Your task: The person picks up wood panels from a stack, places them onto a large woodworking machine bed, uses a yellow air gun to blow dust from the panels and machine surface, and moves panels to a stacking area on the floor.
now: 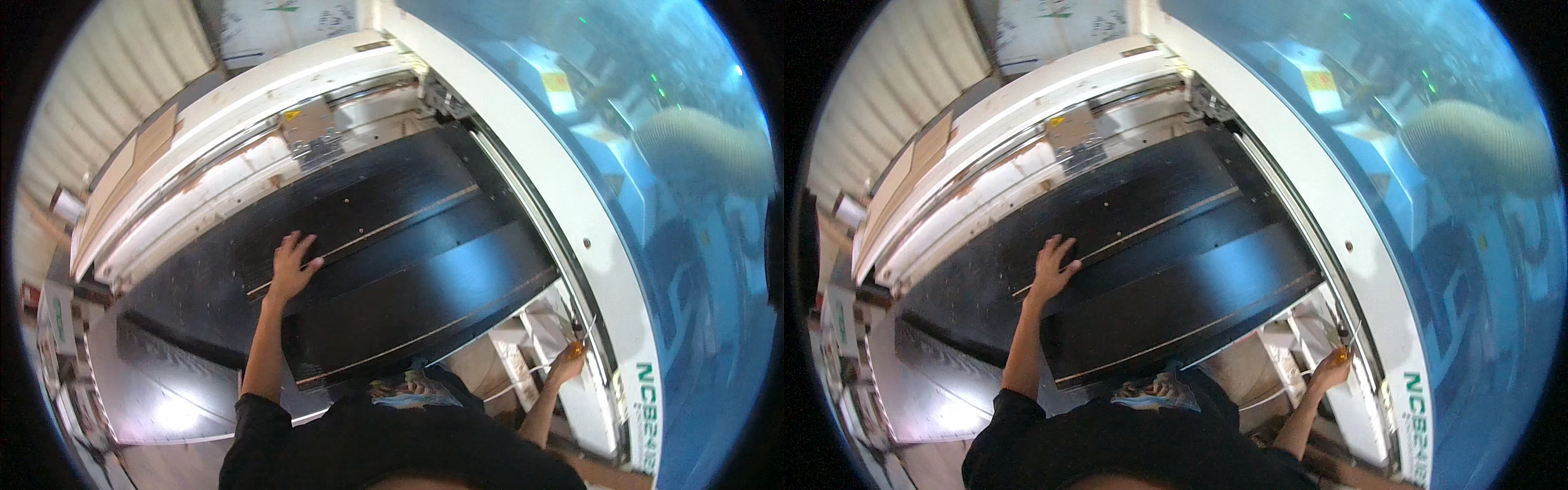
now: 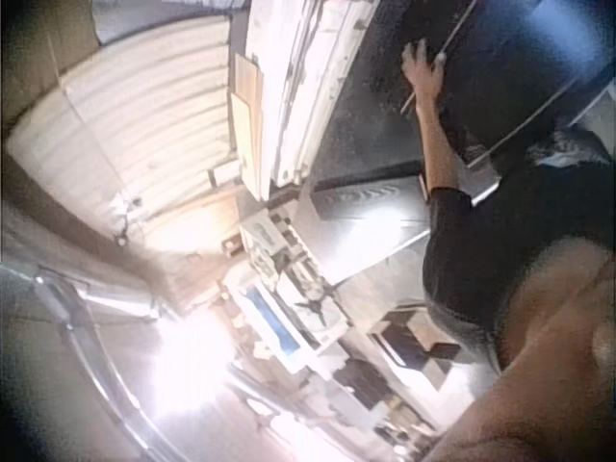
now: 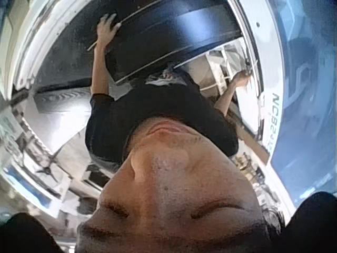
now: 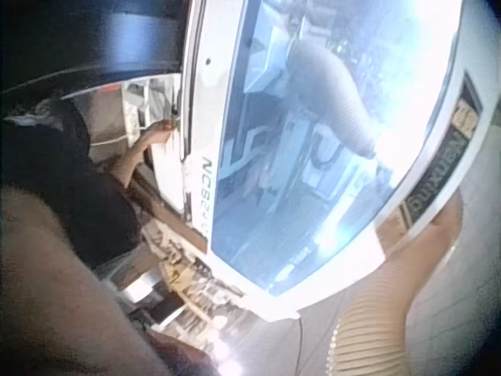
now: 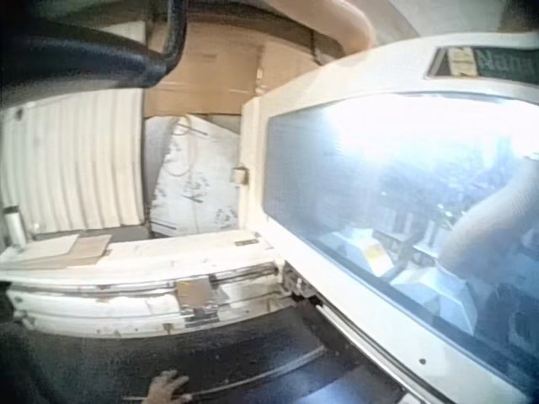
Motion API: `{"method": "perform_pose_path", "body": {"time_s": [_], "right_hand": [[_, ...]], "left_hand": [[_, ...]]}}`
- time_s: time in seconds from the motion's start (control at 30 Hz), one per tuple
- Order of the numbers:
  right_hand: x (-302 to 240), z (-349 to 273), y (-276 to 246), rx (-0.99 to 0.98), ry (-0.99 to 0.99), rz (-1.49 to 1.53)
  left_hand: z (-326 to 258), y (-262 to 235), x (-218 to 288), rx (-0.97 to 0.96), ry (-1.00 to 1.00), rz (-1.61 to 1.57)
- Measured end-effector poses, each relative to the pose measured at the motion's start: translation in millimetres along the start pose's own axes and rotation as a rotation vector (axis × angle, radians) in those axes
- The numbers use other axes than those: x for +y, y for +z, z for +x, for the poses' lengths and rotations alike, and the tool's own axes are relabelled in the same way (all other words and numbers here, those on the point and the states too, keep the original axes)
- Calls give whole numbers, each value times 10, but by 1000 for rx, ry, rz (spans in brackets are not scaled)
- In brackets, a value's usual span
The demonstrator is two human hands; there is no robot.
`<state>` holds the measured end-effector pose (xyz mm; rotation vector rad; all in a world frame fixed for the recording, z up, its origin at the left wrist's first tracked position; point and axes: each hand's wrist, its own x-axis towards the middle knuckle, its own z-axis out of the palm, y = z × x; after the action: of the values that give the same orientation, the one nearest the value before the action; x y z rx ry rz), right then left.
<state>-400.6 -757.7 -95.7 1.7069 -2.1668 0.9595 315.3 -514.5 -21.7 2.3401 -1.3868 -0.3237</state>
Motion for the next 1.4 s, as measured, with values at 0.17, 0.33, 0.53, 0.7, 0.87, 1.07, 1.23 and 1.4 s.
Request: {"method": "perform_pose_path", "body": {"time_s": [0.17,0.33,0.53,0.7,0.87,1.07,1.23,1.4], "right_hand": [[-1807,187,-93,269,-350,371],[-3653,338,704,-435,-655,545],[-4687,664,1826,-850,-680,290],[-4979,397,1555,-732,-772,69],[-4712,744,1671,-1262,-535,443],[-4576,-118,639,-1401,-338,681],[-4762,-1254,-25,-1606,-130,1022],[-4689,-2562,-681,-2136,-67,1003]], "left_hand": [[-936,-142,-421,382,-775,155],[-1104,-133,-344,399,-816,90],[-1126,-148,-78,462,-872,31],[-1235,-220,-99,430,-978,7],[-1783,-842,-308,558,-1017,10],[-2741,-1191,-406,806,-1111,104],[-3199,-948,-1017,820,-1034,317],[-3045,-764,-577,697,-1128,90]]}}
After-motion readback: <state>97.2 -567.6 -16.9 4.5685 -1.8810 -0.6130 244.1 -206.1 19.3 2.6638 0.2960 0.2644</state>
